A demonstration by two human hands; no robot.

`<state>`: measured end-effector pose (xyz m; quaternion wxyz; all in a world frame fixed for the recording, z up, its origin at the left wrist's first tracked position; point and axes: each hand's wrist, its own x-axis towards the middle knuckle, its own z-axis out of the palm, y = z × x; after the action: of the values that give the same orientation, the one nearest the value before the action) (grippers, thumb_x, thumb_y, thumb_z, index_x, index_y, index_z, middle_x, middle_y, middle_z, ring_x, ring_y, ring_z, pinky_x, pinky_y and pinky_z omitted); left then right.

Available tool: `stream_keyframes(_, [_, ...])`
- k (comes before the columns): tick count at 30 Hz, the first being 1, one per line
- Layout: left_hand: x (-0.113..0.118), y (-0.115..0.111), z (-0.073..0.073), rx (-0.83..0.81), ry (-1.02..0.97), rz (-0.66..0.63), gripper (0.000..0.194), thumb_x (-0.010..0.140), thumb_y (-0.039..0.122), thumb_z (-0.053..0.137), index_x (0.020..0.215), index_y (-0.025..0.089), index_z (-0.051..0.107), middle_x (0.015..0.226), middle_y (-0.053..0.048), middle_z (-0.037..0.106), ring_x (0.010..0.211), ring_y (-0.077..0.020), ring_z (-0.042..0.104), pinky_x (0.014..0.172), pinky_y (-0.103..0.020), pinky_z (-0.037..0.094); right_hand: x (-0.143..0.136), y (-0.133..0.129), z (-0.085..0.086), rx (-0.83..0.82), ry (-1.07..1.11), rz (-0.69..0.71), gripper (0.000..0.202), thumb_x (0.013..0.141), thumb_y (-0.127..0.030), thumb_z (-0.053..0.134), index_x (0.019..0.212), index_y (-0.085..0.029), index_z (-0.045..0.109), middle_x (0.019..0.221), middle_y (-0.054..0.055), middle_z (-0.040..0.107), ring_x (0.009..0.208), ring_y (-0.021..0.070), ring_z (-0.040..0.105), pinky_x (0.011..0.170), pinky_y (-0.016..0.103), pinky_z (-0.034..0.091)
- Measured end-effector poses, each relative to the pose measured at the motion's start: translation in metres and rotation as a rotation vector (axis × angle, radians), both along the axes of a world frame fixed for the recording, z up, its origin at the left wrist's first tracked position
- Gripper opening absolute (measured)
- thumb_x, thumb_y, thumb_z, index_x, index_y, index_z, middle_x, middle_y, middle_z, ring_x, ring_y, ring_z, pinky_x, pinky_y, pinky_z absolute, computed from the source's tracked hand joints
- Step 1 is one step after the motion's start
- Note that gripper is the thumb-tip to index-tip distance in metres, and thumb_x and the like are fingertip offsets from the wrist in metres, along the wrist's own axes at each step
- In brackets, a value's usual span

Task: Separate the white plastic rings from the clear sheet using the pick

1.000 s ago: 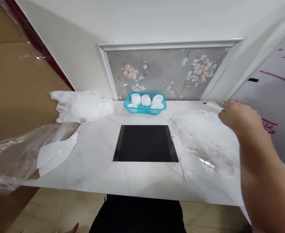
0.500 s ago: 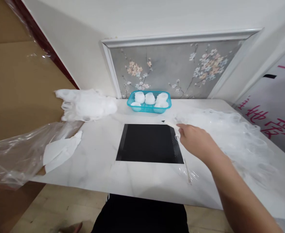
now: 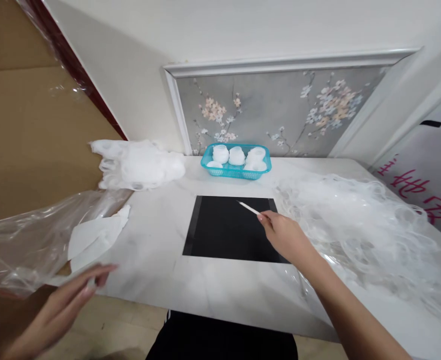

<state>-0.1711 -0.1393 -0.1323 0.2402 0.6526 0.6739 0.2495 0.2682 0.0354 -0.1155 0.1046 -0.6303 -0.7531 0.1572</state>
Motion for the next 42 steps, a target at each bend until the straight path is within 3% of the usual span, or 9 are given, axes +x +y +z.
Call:
stream_keyframes(3, [-0.012,0.102,0.041,0.258,0.409,-0.089,0.044,0.086,0.052,0.047,0.112,0.020,0.063,0.096,-0.007,0.061,0.091,-0.0221,0.056,0.085,-0.031,0.043,-0.014,-0.001,-0.014,-0.060,0.062,0.037,0.033,0.094,-0.042,0.025,0.095,-0.025,0.053,0.080,0.003,0.067,0.075,0.0233,0.064,0.067,0.031,0.043])
stream_keyframes(7, [-0.023,0.233,0.046,0.396,0.922,-0.042,0.041,0.088,0.040,0.047,0.116,0.013,0.059,0.116,-0.018,0.055,0.105,-0.0316,0.049,0.090,-0.044,0.038,-0.023,-0.003,-0.032,-0.180,0.100,0.075,0.033,0.095,-0.043,0.021,0.086,-0.024,0.047,0.072,0.003,0.063,0.066,0.0222,0.061,0.062,0.031,0.040])
stream_keyframes(9, [-0.028,0.276,0.041,0.397,0.949,-0.054,0.030,0.086,0.032,0.050,0.105,0.011,0.063,0.116,-0.020,0.055,0.107,-0.0327,0.048,0.089,-0.044,0.037,-0.022,-0.003,-0.040,-0.226,0.129,0.065,0.034,0.095,-0.045,0.020,0.085,-0.024,0.044,0.069,0.002,0.061,0.064,0.0215,0.060,0.061,0.031,0.039])
stream_keyframes(12, [-0.036,0.308,0.041,0.399,0.916,-0.076,0.019,0.086,0.019,0.045,0.083,0.013,0.063,0.107,-0.016,0.058,0.105,-0.0294,0.049,0.088,-0.041,0.036,-0.016,-0.004,-0.049,-0.259,0.195,0.052,0.033,0.095,-0.047,0.022,0.086,-0.025,0.044,0.072,0.001,0.061,0.066,0.0209,0.060,0.063,0.031,0.040])
stream_keyframes(22, [-0.068,0.334,0.085,0.437,0.478,0.002,0.010,0.081,0.021,0.046,0.072,0.019,0.050,0.084,-0.006,0.055,0.086,-0.0210,0.053,0.083,-0.032,0.042,-0.018,0.007,-0.057,-0.244,0.393,0.038,0.033,0.093,-0.052,0.029,0.086,-0.025,0.046,0.064,-0.002,0.056,0.058,0.0180,0.057,0.058,0.028,0.041])
stream_keyframes(27, [-0.068,0.340,0.147,0.570,0.195,0.177,0.013,0.088,0.028,0.034,0.080,0.020,0.041,0.074,-0.001,0.047,0.073,-0.0150,0.048,0.073,-0.029,0.043,-0.050,0.037,-0.024,-0.117,0.555,0.045,0.037,0.090,-0.054,0.037,0.072,-0.022,0.044,0.063,-0.001,0.053,0.059,0.0163,0.049,0.054,0.026,0.037])
stream_keyframes(31, [-0.030,0.314,0.185,0.572,0.044,0.117,0.012,0.087,0.030,0.042,0.083,0.019,0.045,0.074,0.001,0.049,0.068,-0.0115,0.047,0.065,-0.025,0.041,-0.101,0.069,0.020,-0.081,0.691,0.181,0.041,0.087,-0.054,0.044,0.064,-0.021,0.034,0.057,-0.004,0.042,0.055,0.0122,0.040,0.053,0.026,0.031])
stream_keyframes(37, [0.040,0.257,0.165,0.388,-0.150,-0.114,0.018,0.086,0.035,0.050,0.079,0.019,0.050,0.076,0.001,0.050,0.070,-0.0128,0.046,0.065,-0.026,0.037,-0.199,0.106,0.069,-0.153,1.239,0.330,0.042,0.073,-0.053,0.064,0.075,-0.022,0.037,0.101,0.006,0.065,0.081,0.0171,0.061,0.066,0.028,0.044])
stream_keyframes(42, [0.057,0.234,0.144,0.259,-0.267,-0.144,0.020,0.088,0.039,0.049,0.081,0.020,0.052,0.077,0.002,0.050,0.073,-0.0131,0.047,0.068,-0.026,0.036,-0.239,0.109,0.070,-0.304,1.524,0.297,0.050,0.066,-0.043,0.073,0.073,-0.023,0.027,0.080,-0.001,0.067,0.075,0.0166,0.066,0.065,0.027,0.046])
